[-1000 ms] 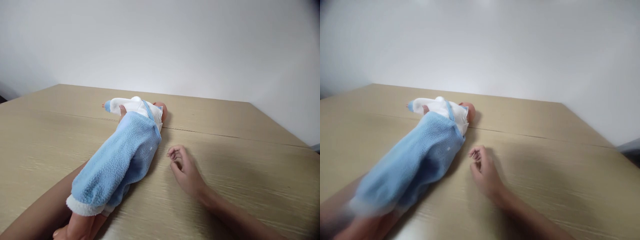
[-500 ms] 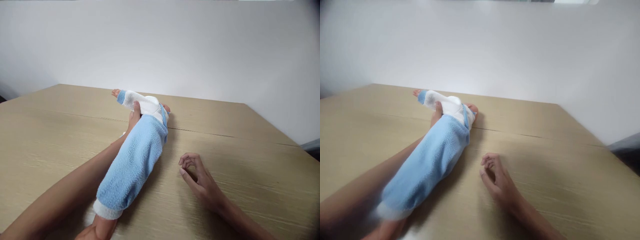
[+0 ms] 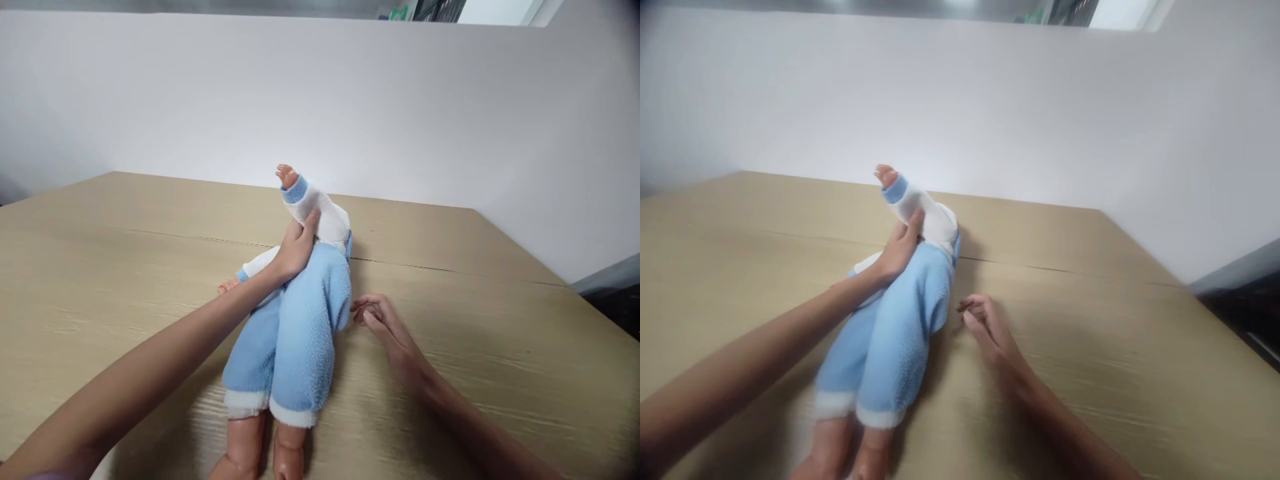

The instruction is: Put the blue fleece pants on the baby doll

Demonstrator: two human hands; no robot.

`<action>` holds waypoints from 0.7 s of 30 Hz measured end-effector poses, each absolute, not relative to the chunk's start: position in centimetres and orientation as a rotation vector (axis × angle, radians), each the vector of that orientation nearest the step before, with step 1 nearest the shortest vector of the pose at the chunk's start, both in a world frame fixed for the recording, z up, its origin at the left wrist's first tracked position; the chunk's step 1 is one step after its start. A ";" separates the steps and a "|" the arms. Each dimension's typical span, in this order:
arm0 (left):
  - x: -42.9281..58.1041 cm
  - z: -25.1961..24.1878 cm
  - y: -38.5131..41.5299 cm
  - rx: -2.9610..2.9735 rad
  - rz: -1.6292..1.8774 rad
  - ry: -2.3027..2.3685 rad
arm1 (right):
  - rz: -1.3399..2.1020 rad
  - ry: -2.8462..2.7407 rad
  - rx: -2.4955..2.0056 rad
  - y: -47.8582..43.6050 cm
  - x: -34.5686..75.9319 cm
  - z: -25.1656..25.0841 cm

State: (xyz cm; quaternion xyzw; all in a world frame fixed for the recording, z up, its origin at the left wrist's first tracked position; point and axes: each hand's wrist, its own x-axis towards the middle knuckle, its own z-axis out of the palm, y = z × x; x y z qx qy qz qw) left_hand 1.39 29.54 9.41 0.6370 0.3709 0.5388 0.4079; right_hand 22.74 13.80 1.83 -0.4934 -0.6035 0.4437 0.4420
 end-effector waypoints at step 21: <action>-6.1 8.8 27.4 2.291 0.812 1.478 | 1.720 -0.425 -1.023 16.7 28.6 4.7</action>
